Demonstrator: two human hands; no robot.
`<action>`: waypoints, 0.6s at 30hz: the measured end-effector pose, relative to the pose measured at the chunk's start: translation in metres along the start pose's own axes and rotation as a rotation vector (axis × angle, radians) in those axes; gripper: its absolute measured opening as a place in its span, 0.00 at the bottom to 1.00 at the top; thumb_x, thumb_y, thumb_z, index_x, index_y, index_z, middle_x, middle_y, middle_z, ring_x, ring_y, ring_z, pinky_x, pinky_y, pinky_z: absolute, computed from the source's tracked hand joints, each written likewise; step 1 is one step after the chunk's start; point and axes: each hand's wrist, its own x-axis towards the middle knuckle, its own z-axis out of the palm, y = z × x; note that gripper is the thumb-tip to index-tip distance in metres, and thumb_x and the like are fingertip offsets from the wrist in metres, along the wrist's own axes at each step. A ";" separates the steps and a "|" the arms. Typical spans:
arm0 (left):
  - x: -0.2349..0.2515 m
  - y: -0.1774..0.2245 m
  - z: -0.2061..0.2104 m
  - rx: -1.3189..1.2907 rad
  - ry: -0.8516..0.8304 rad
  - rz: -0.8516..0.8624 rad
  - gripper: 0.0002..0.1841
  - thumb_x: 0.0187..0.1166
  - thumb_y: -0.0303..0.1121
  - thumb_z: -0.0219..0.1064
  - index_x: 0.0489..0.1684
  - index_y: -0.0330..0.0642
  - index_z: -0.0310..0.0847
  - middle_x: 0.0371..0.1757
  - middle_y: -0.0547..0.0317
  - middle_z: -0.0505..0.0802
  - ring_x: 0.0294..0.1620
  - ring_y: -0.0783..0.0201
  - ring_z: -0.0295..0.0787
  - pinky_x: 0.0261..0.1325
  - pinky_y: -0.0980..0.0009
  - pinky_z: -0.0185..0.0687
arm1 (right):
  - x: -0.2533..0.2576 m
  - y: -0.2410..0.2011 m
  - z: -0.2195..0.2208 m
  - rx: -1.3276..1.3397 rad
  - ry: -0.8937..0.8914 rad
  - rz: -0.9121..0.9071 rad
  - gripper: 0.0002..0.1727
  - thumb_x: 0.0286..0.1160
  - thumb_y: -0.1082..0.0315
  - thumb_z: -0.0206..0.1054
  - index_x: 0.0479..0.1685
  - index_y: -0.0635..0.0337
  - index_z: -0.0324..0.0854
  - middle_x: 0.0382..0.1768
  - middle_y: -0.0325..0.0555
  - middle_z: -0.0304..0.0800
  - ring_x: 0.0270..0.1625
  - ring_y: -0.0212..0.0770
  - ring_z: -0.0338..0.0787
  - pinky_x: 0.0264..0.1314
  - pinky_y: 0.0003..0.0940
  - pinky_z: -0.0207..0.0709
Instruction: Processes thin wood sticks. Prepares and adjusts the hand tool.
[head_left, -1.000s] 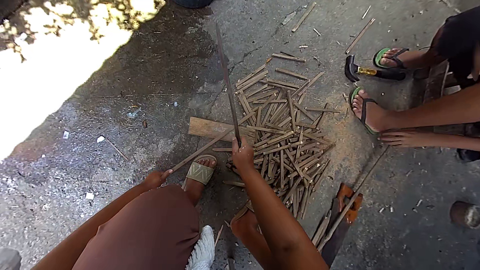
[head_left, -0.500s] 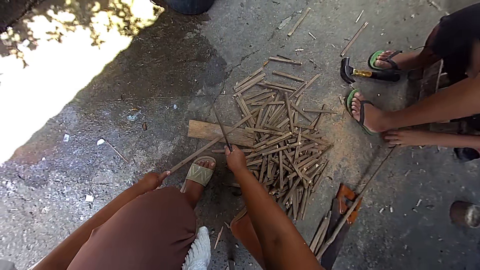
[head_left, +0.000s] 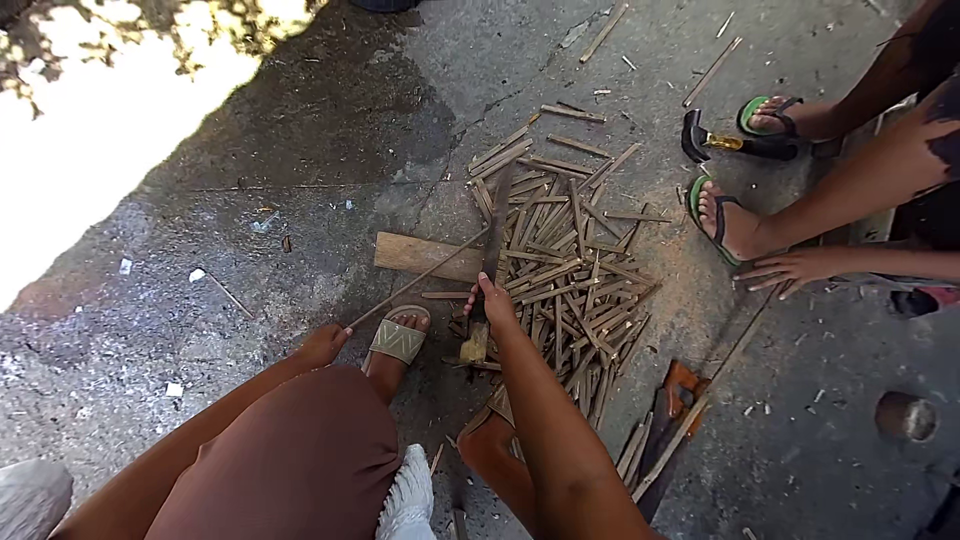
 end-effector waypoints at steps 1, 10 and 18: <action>-0.001 0.004 0.000 0.006 0.065 -0.030 0.34 0.94 0.55 0.47 0.81 0.32 0.70 0.80 0.22 0.74 0.83 0.27 0.68 0.83 0.35 0.62 | -0.003 -0.001 -0.004 0.025 0.005 0.016 0.23 0.98 0.51 0.45 0.47 0.64 0.72 0.21 0.42 0.77 0.20 0.38 0.84 0.31 0.34 0.87; -0.106 0.133 -0.078 -0.273 0.118 0.475 0.26 0.95 0.46 0.51 0.75 0.30 0.73 0.67 0.33 0.86 0.67 0.42 0.86 0.73 0.45 0.77 | -0.111 -0.051 -0.018 0.015 0.139 -0.290 0.25 0.98 0.54 0.45 0.53 0.70 0.76 0.26 0.45 0.82 0.28 0.37 0.87 0.40 0.32 0.86; -0.279 0.282 -0.045 0.262 0.045 0.884 0.49 0.77 0.37 0.77 0.95 0.39 0.44 0.67 0.33 0.85 0.62 0.42 0.89 0.68 0.46 0.83 | -0.270 -0.100 -0.032 0.017 0.306 -0.764 0.22 0.97 0.56 0.47 0.68 0.67 0.71 0.40 0.48 0.85 0.43 0.39 0.86 0.55 0.40 0.81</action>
